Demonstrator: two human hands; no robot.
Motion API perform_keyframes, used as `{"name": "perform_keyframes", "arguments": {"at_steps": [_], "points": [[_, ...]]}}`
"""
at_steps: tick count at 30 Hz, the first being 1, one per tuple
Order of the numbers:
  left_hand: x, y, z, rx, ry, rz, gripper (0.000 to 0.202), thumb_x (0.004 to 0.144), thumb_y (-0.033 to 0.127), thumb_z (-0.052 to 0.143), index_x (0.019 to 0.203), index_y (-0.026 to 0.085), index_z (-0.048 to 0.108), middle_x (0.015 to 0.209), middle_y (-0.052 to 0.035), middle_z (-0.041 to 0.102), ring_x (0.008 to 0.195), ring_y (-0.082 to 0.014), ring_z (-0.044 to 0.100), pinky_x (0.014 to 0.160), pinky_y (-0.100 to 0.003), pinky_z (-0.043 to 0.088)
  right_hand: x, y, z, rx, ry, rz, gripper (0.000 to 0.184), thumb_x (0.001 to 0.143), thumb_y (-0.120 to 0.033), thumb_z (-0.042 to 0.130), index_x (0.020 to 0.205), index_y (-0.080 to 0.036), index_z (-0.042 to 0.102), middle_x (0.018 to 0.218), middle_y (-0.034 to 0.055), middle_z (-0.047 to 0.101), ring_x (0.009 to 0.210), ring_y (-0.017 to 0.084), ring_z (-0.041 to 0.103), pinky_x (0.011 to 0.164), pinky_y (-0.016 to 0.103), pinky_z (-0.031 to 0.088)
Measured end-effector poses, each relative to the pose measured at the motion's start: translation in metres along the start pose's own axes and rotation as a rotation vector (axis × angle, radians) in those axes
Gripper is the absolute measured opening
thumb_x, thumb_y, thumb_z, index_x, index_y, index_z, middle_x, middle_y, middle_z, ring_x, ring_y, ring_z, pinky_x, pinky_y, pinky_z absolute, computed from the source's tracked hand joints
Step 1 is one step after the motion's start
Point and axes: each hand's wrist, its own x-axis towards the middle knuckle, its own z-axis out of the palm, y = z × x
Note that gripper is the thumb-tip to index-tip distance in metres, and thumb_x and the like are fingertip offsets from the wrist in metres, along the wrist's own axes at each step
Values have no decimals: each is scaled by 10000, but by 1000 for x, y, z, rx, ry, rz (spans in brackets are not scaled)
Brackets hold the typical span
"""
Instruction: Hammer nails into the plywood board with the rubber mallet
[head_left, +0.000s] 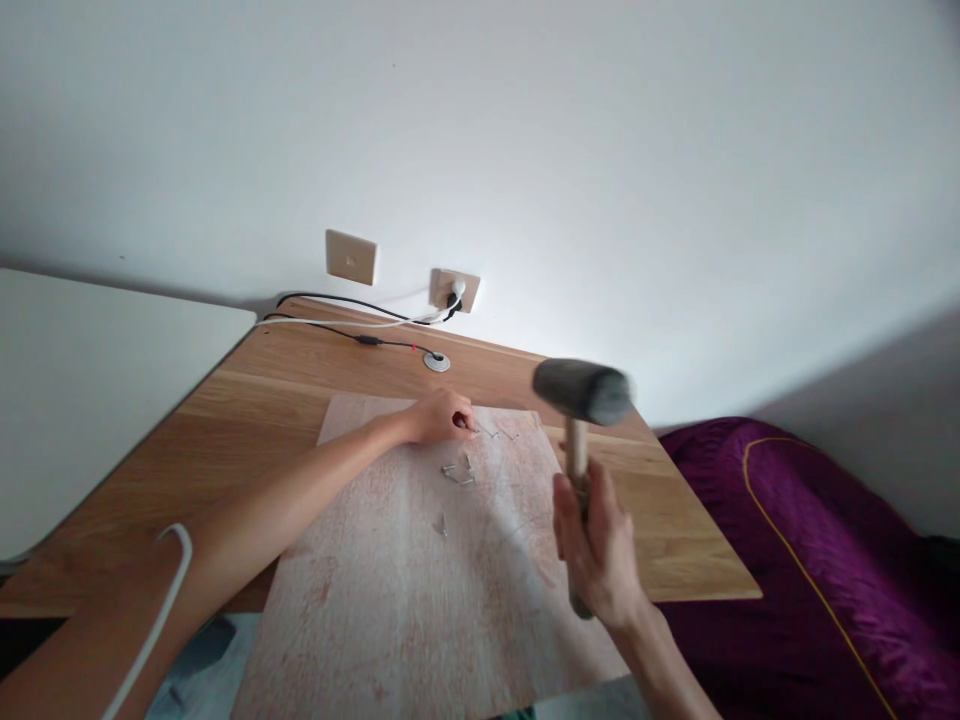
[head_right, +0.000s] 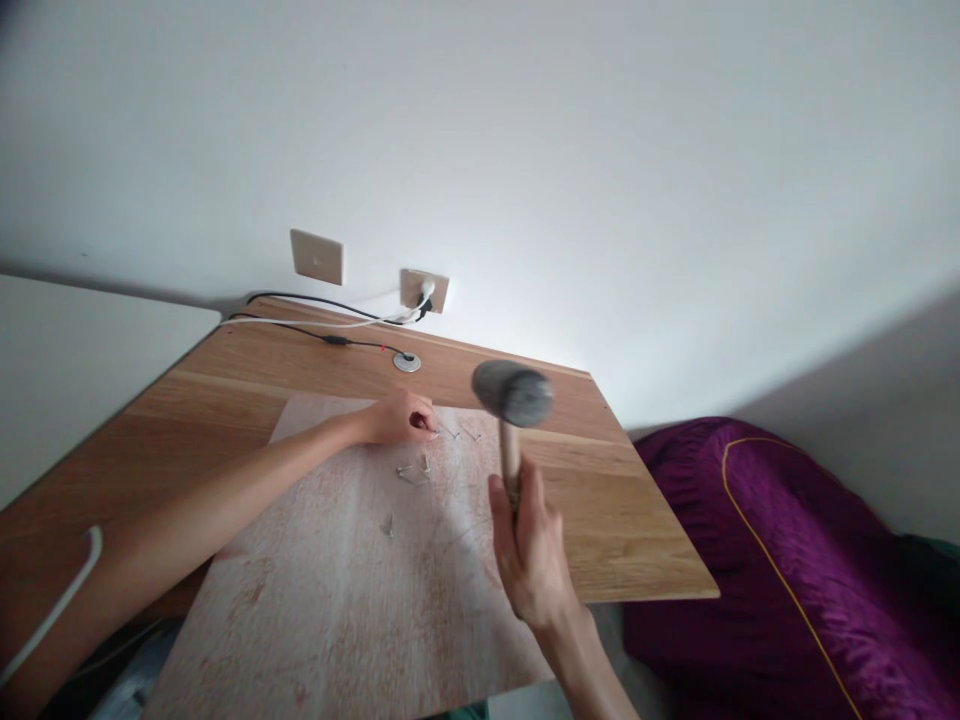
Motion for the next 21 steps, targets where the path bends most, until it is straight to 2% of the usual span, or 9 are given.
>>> {"name": "perform_keyframes", "arguments": {"at_steps": [3,5,10,16,19,21], "points": [[1,2,-1,-5,-15,-25,78,794,139,759,723,160,780,737,-7,725,673,-136,637,659,-232,413,2,10,8,-93,-305,106,291,1064,-457,453,1091,-213,609,556,-61,561,454,167,577,502,278,420],[2,2,-1,-10,-24,-37,75,784,110,752,743,158,793,748,-16,743,682,-144,651,661,-233,418,6,11,9,-78,-392,173,331,1062,-474,418,1116,-212,612,506,-72,534,402,177,557,479,284,403],[2,2,-3,-27,-39,-42,53,800,180,791,761,146,801,755,-35,758,678,-152,654,660,-236,430,10,8,4,-39,-367,257,435,1048,-543,428,1237,-194,606,453,-81,490,330,177,496,410,285,353],[2,3,-2,5,-30,-60,117,757,62,732,757,153,806,780,-22,758,696,-149,659,658,-230,414,8,10,10,4,-457,259,357,1056,-515,445,1159,-213,605,488,-87,492,328,146,485,372,255,306],[2,3,-2,4,-26,-58,66,775,106,756,754,150,801,761,-24,747,689,-147,649,660,-231,415,8,7,7,31,-441,276,365,1060,-531,451,1167,-213,595,505,-101,471,332,124,459,364,236,321],[2,2,-2,-8,-20,-45,62,796,163,776,737,148,790,742,-24,735,676,-142,634,664,-233,417,6,2,1,70,-384,274,381,1065,-553,452,1178,-213,583,522,-106,460,346,115,447,364,227,336]]}}
